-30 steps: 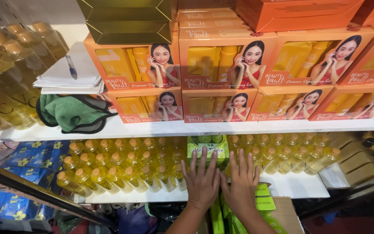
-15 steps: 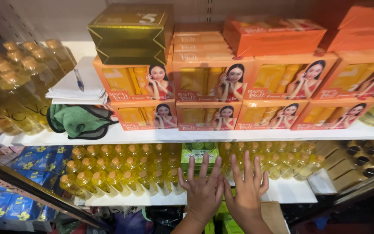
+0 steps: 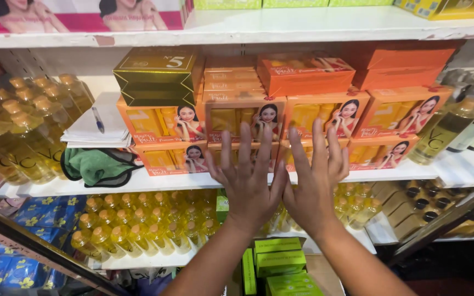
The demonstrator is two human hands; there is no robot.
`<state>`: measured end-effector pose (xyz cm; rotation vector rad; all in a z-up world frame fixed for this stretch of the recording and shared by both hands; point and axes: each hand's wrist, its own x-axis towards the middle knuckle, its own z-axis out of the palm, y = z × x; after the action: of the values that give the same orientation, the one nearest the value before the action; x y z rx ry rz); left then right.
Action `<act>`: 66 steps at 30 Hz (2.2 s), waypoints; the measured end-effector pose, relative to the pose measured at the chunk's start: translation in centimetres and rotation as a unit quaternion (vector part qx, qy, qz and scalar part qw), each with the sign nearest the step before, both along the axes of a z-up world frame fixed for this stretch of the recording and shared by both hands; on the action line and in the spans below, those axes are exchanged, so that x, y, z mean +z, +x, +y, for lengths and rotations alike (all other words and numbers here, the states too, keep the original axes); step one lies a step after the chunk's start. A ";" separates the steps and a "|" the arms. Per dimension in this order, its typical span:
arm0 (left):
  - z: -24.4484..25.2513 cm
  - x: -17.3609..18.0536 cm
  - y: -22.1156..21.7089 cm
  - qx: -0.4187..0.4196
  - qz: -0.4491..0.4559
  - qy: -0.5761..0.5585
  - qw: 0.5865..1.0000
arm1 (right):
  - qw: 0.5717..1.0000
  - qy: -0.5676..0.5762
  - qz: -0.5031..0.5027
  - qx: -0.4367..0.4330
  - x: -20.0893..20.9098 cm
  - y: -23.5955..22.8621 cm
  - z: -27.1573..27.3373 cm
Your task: Packing skincare kits from a shelf into a cardboard box.
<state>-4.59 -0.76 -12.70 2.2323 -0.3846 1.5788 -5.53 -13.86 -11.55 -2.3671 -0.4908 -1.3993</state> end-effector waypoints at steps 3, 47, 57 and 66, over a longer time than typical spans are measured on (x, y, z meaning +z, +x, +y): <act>0.2 3.4 1.5 -0.001 -0.027 0.004 1.000 | 0.999 -0.024 -0.039 -0.009 3.2 1.5 -0.8; 1.6 25.2 22.3 0.071 0.110 0.074 0.989 | 0.974 -0.148 0.104 -0.137 24.9 22.1 -0.1; 1.8 25.4 20.8 0.055 0.123 -0.009 0.991 | 0.984 -0.096 0.088 -0.121 24.7 23.8 -1.0; 2.1 25.8 20.3 0.049 0.091 -0.089 0.991 | 0.993 -0.007 -0.018 -0.118 24.8 21.4 -0.9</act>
<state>15.75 1.30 13.10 2.2623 -0.0804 1.3811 15.82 -14.72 13.21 -2.4807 -0.2365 -1.5433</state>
